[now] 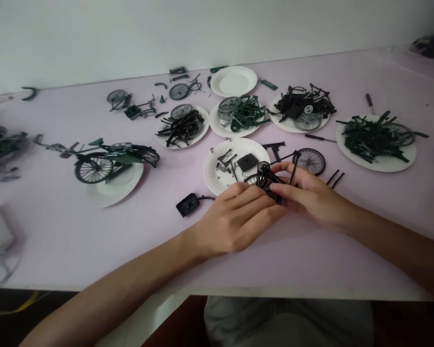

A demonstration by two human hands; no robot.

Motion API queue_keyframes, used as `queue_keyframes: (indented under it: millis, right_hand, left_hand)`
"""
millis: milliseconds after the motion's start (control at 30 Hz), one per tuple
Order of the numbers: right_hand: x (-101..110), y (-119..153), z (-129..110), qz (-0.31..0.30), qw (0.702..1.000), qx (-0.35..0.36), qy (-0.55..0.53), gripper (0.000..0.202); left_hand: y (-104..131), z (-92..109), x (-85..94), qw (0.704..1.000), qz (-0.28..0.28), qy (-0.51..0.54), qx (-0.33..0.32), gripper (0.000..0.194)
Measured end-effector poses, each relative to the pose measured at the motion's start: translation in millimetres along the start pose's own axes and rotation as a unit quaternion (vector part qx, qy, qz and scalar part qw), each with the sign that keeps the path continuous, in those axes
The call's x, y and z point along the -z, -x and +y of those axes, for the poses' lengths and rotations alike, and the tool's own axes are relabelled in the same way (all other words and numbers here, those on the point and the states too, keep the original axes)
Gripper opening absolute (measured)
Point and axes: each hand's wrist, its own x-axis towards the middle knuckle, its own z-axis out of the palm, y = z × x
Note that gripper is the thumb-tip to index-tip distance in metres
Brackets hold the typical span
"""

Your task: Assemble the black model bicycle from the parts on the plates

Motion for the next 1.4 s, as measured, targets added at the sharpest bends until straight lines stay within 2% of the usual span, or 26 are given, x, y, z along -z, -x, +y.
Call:
queue_keyframes:
  millis: [300,467,600,700,800,1000,1167,1267,1400]
  right_hand:
    - [8,-1,3,-0.017,0.995,0.02,0.092,0.037]
    - [11,-1,2,-0.027,0.992,0.027,0.124,0.038]
    - [9,-1,0,-0.031,0.993,0.013,0.117,0.038]
    - [7,0,-2,-0.038,0.993,0.014,0.114,0.036]
    - [6,0,-5,-0.042,0.988,0.033,0.143,0.03]
    - [5,3,-7,-0.031,0.984,0.043,0.171,0.037]
    - [4,4,-7,-0.032,0.986,0.037,0.16,0.052]
    - [6,4,-5,-0.019,0.985,0.021,0.167,0.06]
    - [14,3,-1,0.011,0.984,0.012,0.18,0.062]
  left_hand:
    - [-6,1,13.3,0.996,-0.024,-0.049,-0.072,0.024]
    - [-5,-2,18.6,0.995,-0.001,-0.062,-0.076,0.018]
    - [-4,-6,19.4,0.997,0.004,-0.031,-0.069,0.016]
    - [-2,-8,15.4,0.999,0.008,0.024,-0.044,0.016]
    - [1,-7,9.6,0.994,0.032,0.101,0.01,0.011]
    - [2,-10,6.6,0.965,0.061,0.223,0.124,0.012]
    - [3,-13,8.7,0.97,0.052,0.191,0.139,0.014]
    - [3,-17,13.8,0.98,0.038,0.162,0.111,0.016]
    - [6,-30,31.2,0.995,0.041,0.05,0.069,0.013]
